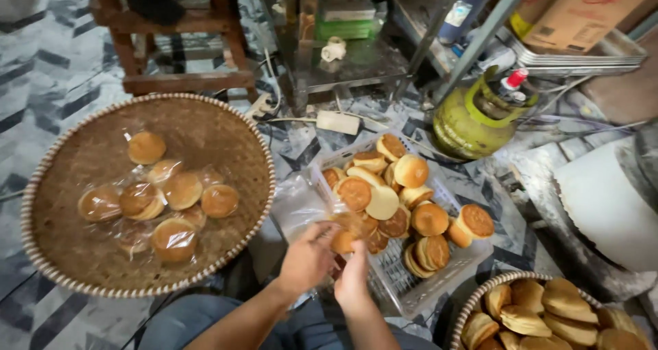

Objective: The person packages bread rolls by placing them into plastic bags and sealing the bags by hand.

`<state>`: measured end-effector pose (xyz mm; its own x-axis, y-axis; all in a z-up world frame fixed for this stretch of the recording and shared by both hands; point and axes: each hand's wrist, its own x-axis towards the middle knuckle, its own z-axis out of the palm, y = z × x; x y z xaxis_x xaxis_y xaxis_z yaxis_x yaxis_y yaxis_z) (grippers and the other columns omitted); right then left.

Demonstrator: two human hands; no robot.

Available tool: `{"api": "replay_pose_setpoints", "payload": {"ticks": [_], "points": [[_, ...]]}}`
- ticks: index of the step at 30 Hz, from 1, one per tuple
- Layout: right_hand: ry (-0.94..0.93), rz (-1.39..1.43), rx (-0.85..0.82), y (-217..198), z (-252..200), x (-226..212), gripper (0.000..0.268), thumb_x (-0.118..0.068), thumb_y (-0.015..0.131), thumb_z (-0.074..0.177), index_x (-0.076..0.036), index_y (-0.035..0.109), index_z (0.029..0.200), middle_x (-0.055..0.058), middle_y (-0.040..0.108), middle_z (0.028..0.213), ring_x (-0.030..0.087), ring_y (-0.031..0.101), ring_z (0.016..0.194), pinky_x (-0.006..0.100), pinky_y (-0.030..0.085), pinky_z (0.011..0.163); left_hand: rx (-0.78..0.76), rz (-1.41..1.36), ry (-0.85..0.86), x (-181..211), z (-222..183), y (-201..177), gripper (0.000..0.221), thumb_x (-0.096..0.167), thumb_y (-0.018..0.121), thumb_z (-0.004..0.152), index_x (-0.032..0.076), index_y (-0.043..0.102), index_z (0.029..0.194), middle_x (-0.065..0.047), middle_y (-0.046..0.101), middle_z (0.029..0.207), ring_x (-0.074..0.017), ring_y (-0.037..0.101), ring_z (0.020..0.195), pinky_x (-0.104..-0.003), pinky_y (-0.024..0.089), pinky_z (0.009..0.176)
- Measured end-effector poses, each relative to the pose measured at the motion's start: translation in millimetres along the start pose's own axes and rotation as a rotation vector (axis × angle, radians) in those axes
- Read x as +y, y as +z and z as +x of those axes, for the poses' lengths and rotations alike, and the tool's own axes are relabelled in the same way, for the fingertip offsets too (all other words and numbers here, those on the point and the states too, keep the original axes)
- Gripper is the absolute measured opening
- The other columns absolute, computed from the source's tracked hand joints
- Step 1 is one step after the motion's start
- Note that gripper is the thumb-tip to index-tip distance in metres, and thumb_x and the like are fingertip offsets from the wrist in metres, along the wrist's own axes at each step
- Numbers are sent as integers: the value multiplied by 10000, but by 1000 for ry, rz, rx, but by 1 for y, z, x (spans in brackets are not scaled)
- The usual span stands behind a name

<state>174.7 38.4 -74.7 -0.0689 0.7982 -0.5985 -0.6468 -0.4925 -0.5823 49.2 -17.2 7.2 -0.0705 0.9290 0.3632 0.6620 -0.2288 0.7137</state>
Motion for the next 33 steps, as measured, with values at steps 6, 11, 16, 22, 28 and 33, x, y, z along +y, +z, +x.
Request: {"api": "replay_pose_setpoints", "payload": {"ticks": [6,11,16,22,28,33], "points": [[-375,-313,-125,0,21,11,361,-185,563,993,-153,543,1352,85,686,1134,192,656,973,359,558,817,-76,-92,65,10,-10,3,491,-45,603,768,62,721,1232,-131,654,1302,-358,682,1062,-413,565,890],[-612,-601,-229,5,-2,0,346,-161,629,924,-51,623,1251,53,663,1262,204,647,1054,355,546,839,253,-198,14,-51,4,5,293,-83,623,775,36,709,1029,-160,696,1241,-336,707,1145,-387,570,956],[-574,-982,-262,-26,26,23,203,-232,637,960,-76,700,1073,37,688,1274,250,679,1112,364,560,879,597,-559,-391,-68,24,-69,385,-97,639,835,1,662,1207,-184,591,1295,-348,660,1112,-398,553,963],[-617,-1806,-267,18,-36,8,523,-221,846,707,-211,690,1205,84,615,1247,370,552,1109,433,494,913,846,42,-333,-64,21,-92,690,23,649,801,19,513,1478,-259,411,1502,-371,387,1415,-478,265,1168],[-650,-1846,-201,-4,-8,17,196,-343,815,786,-185,794,901,77,727,984,326,677,938,439,558,822,636,49,-368,-52,18,-50,713,107,705,750,130,546,1445,-231,429,1481,-407,361,1360,-494,221,1131],[-492,-1633,-104,7,-18,3,282,-388,692,919,-137,782,1013,164,772,857,324,760,792,449,584,735,402,15,-279,-66,15,-17,427,196,745,758,170,722,1184,-133,639,1313,-325,510,1264,-440,324,1093]]}}
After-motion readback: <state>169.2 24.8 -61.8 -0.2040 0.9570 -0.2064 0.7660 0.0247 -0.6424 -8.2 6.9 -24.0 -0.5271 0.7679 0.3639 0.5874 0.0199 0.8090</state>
